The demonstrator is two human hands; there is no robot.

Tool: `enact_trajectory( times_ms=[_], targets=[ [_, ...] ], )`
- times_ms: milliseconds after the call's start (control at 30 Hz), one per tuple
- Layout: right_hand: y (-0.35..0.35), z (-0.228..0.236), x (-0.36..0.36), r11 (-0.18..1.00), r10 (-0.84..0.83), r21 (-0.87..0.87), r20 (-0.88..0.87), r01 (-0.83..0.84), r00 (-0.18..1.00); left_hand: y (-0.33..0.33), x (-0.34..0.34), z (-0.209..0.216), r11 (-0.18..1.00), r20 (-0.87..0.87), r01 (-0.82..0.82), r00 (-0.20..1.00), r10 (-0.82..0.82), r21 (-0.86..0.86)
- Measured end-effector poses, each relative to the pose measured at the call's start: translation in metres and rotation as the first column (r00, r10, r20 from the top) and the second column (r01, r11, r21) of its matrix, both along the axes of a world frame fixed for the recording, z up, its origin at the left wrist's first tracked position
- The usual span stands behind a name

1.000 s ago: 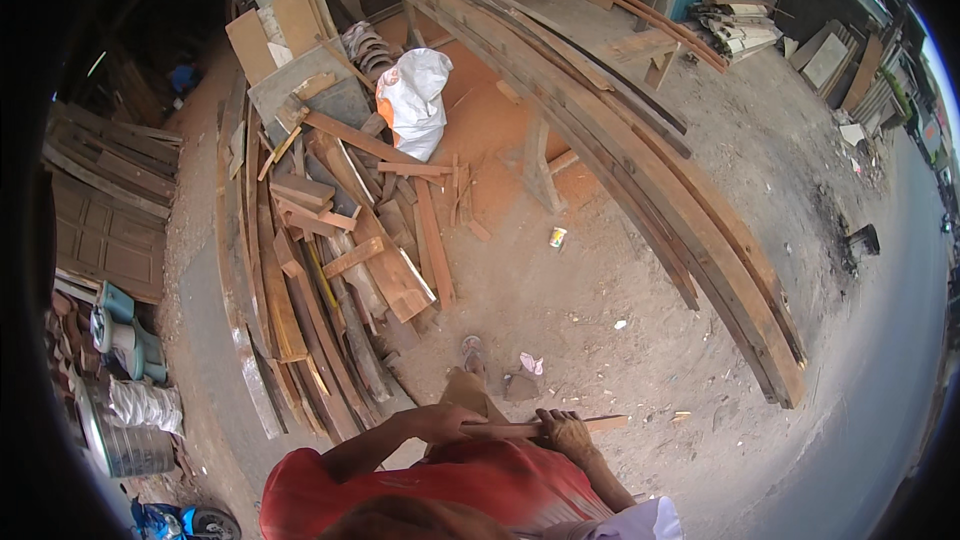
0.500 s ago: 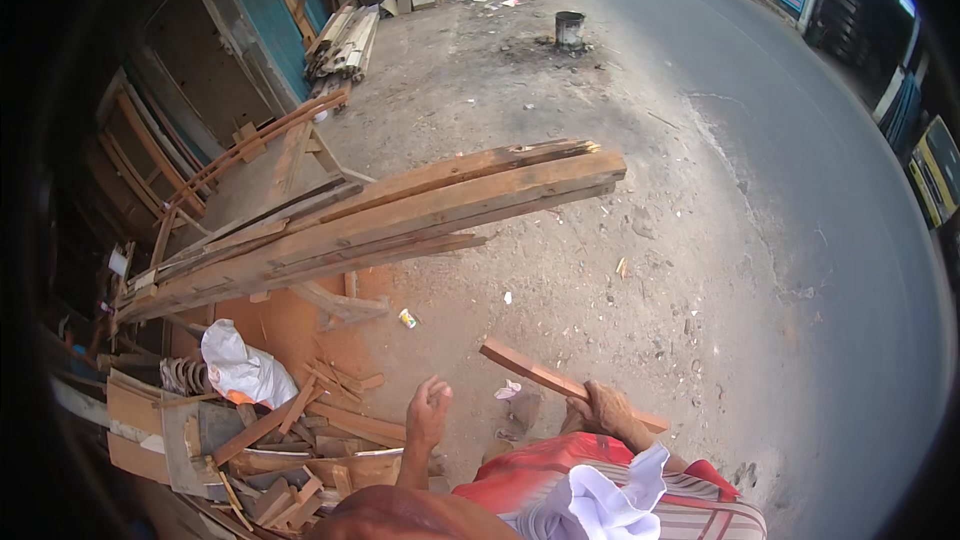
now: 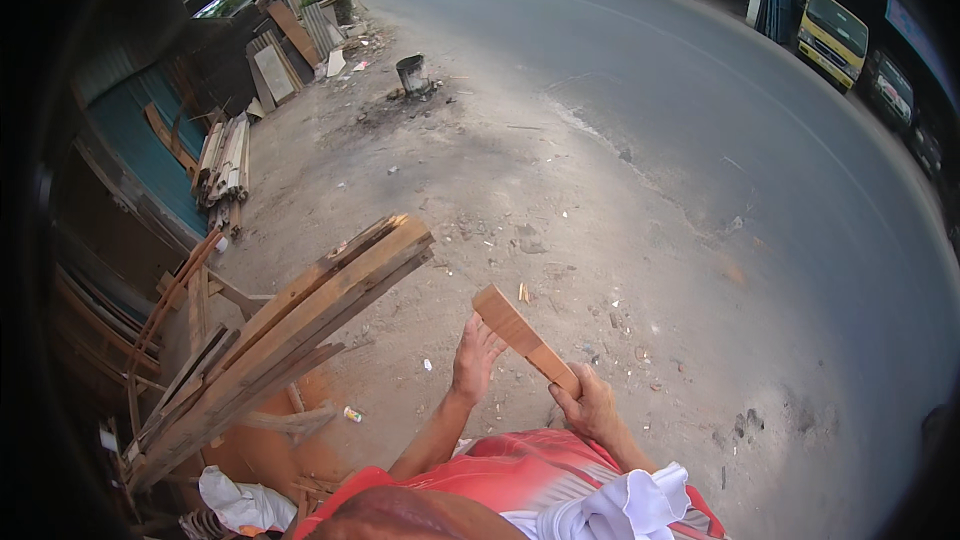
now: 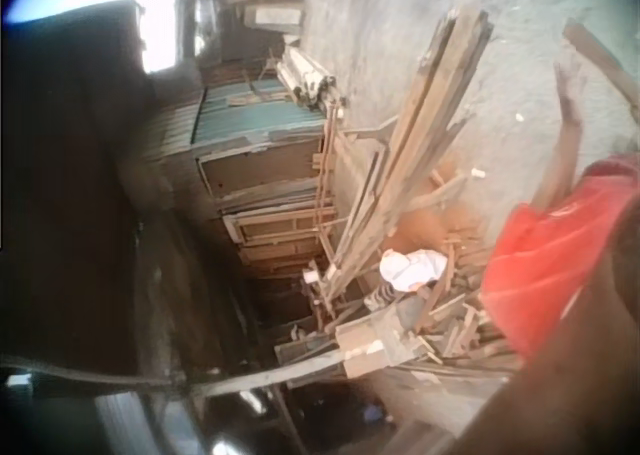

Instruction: The person picks up a small wooden piece and places it on a larger wooden frame. They then pick up a bucket containing a reddish substance and place it on the frame. The person continues to handle and position the wooden pieces on the frame.

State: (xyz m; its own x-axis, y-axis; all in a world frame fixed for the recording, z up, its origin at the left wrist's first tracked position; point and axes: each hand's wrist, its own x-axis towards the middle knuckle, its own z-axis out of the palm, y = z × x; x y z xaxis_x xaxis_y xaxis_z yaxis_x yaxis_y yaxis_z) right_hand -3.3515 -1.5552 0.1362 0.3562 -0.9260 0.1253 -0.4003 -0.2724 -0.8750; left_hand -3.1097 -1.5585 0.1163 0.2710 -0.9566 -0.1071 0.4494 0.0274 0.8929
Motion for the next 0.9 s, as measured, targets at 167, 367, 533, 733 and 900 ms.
enact_trajectory(
  times_ms=[167, 367, 533, 733, 900],
  targets=[
    [-0.065, 0.021, -0.031, 0.999, -0.027, 0.018, -0.163, 0.031, 0.986, -0.087, -0.048, 0.066, 0.941, -0.231, 0.251, 0.925, -0.302, -0.226],
    [-0.134, 0.030, -0.019, 0.981, -0.115, 0.119, -0.262, 0.150, 0.958, -0.179, -0.048, 0.061, 0.985, -0.150, 0.164, 0.974, -0.169, -0.044],
    [-0.197, 0.025, 0.006, 0.964, -0.062, 0.235, -0.255, 0.124, 0.965, -0.236, -0.017, 0.045, 0.988, -0.151, 0.155, 0.977, -0.153, 0.000],
    [-0.304, 0.008, 0.065, 0.964, 0.029, 0.264, -0.219, 0.031, 0.975, -0.302, 0.041, 0.011, 0.999, -0.115, -0.026, 0.993, 0.021, -0.040],
    [-0.418, -0.037, 0.126, 0.986, 0.145, 0.098, -0.101, -0.135, 0.984, -0.359, 0.107, -0.001, 0.996, -0.400, 0.020, 0.915, -0.054, -0.090]
  ],
)
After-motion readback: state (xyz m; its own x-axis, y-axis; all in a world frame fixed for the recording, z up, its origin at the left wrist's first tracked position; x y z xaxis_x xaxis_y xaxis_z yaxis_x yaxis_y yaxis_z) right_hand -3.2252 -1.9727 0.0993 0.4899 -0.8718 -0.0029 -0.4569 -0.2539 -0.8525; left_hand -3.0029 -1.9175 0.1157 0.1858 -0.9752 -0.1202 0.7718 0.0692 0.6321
